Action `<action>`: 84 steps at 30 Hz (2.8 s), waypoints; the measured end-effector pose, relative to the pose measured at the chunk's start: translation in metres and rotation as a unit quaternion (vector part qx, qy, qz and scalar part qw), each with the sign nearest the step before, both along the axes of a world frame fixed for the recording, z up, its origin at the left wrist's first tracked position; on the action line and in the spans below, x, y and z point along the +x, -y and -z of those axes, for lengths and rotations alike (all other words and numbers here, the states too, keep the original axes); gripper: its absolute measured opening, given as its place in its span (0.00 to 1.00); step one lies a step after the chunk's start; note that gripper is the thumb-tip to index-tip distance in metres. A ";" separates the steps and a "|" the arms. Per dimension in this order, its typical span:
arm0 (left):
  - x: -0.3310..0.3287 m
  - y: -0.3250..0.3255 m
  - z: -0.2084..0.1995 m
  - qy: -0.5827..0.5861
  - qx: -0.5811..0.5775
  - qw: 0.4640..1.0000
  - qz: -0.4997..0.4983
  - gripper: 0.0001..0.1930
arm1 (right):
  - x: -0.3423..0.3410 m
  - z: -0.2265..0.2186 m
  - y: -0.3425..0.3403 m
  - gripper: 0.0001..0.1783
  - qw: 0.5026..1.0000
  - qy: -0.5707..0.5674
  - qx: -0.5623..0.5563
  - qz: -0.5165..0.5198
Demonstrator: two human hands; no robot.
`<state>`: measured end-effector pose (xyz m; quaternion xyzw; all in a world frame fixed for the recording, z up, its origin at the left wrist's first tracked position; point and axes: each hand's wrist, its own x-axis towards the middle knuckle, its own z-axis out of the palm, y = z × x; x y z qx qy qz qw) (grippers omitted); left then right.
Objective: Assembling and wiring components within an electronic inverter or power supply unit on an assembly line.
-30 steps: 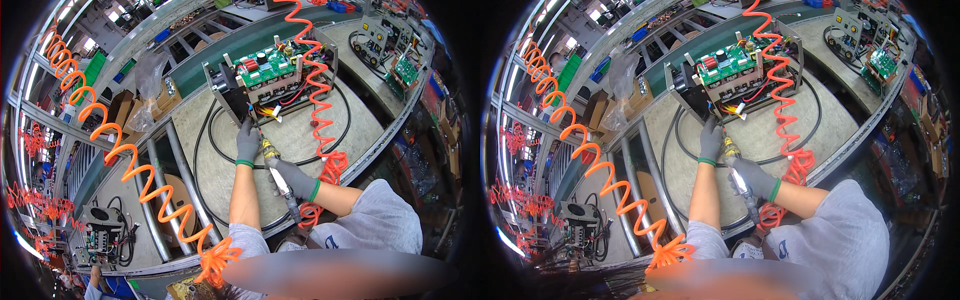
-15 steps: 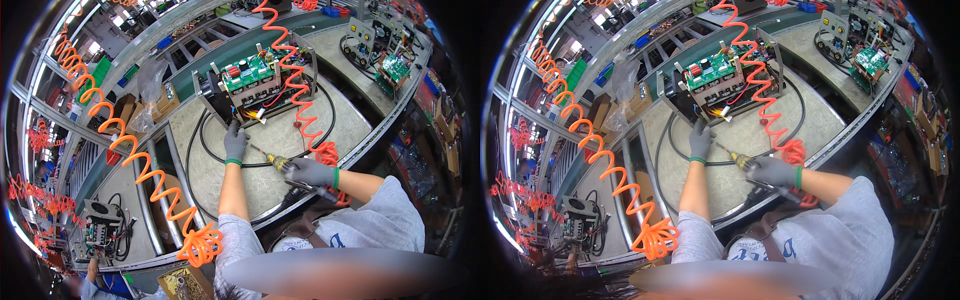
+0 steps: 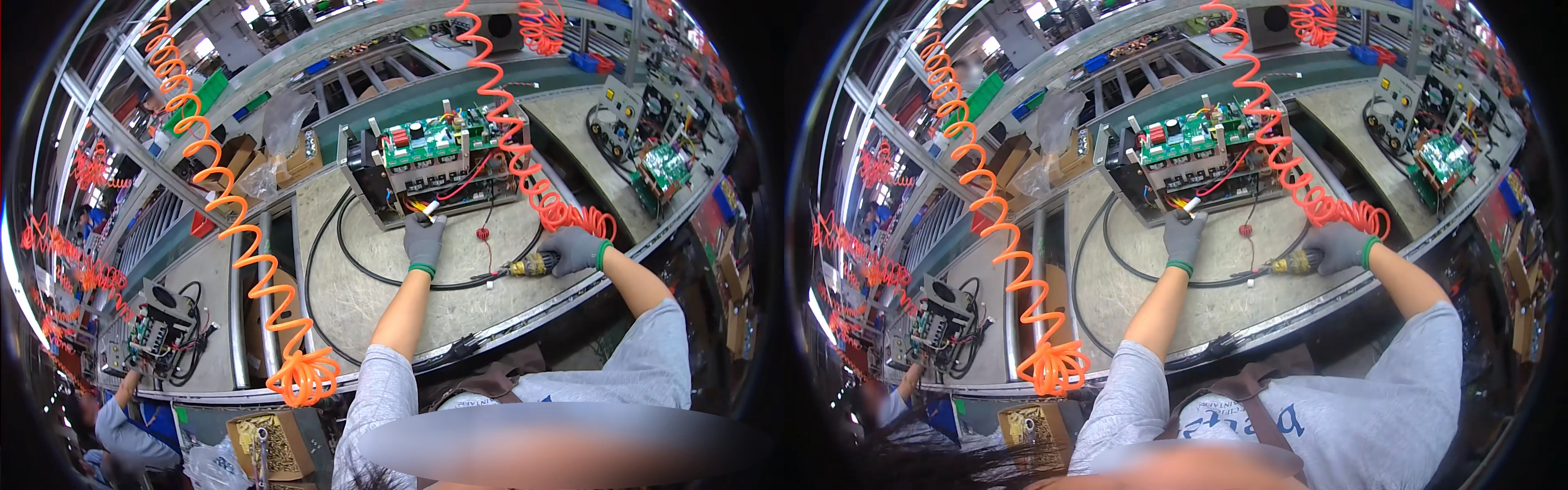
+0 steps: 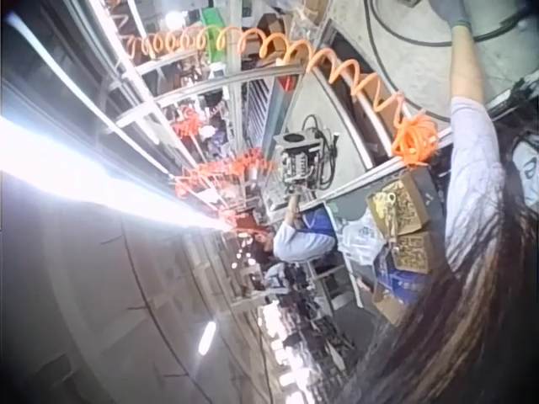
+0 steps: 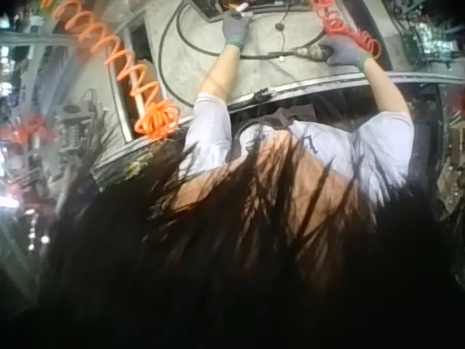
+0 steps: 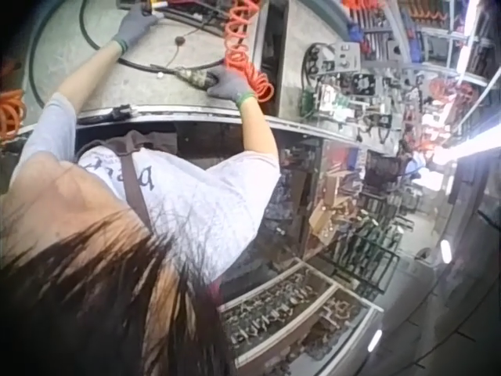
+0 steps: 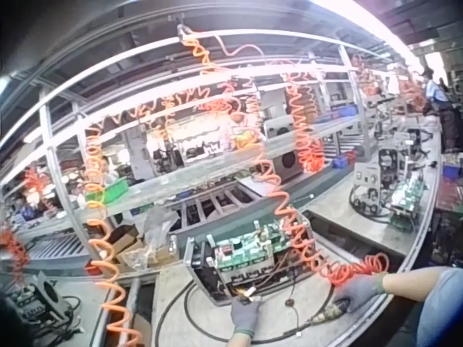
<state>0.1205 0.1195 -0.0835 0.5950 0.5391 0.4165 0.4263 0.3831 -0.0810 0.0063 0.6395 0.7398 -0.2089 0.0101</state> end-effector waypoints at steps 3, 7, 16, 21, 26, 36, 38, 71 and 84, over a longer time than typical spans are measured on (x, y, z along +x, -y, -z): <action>-0.003 -0.003 0.010 -0.015 0.026 0.998 -0.052 0.22 | 0.004 0.003 -0.004 0.21 0.998 0.036 0.032 -0.026; -0.025 -0.008 0.010 -0.064 0.053 0.995 -0.059 0.19 | -0.043 -0.015 -0.023 0.20 0.974 -0.091 0.207 -0.016; -0.058 0.002 -0.037 -0.168 0.162 0.972 -0.021 0.12 | -0.142 0.051 -0.168 0.21 0.936 0.011 0.350 0.030; -0.094 -0.011 -0.018 -0.331 0.348 0.874 0.074 0.12 | -0.155 0.063 -0.193 0.11 0.927 -0.040 0.363 0.085; -0.071 -0.003 -0.039 -0.436 0.138 0.887 0.069 0.16 | -0.183 0.080 -0.200 0.17 0.836 -0.322 0.353 0.269; -0.048 -0.032 -0.030 0.104 -0.160 0.971 0.141 0.20 | -0.171 0.079 -0.198 0.12 0.166 -0.893 -0.288 0.304; -0.044 -0.039 -0.033 0.143 -0.243 0.952 0.117 0.19 | -0.172 0.081 -0.196 0.15 0.125 -0.905 -0.326 0.243; -0.045 -0.049 -0.025 0.154 -0.266 0.947 0.095 0.12 | -0.172 0.070 -0.173 0.26 0.904 -0.154 0.376 0.136; -0.043 -0.038 -0.045 0.117 -0.227 0.960 0.113 0.17 | -0.192 0.067 -0.189 0.13 0.736 -0.569 0.195 0.313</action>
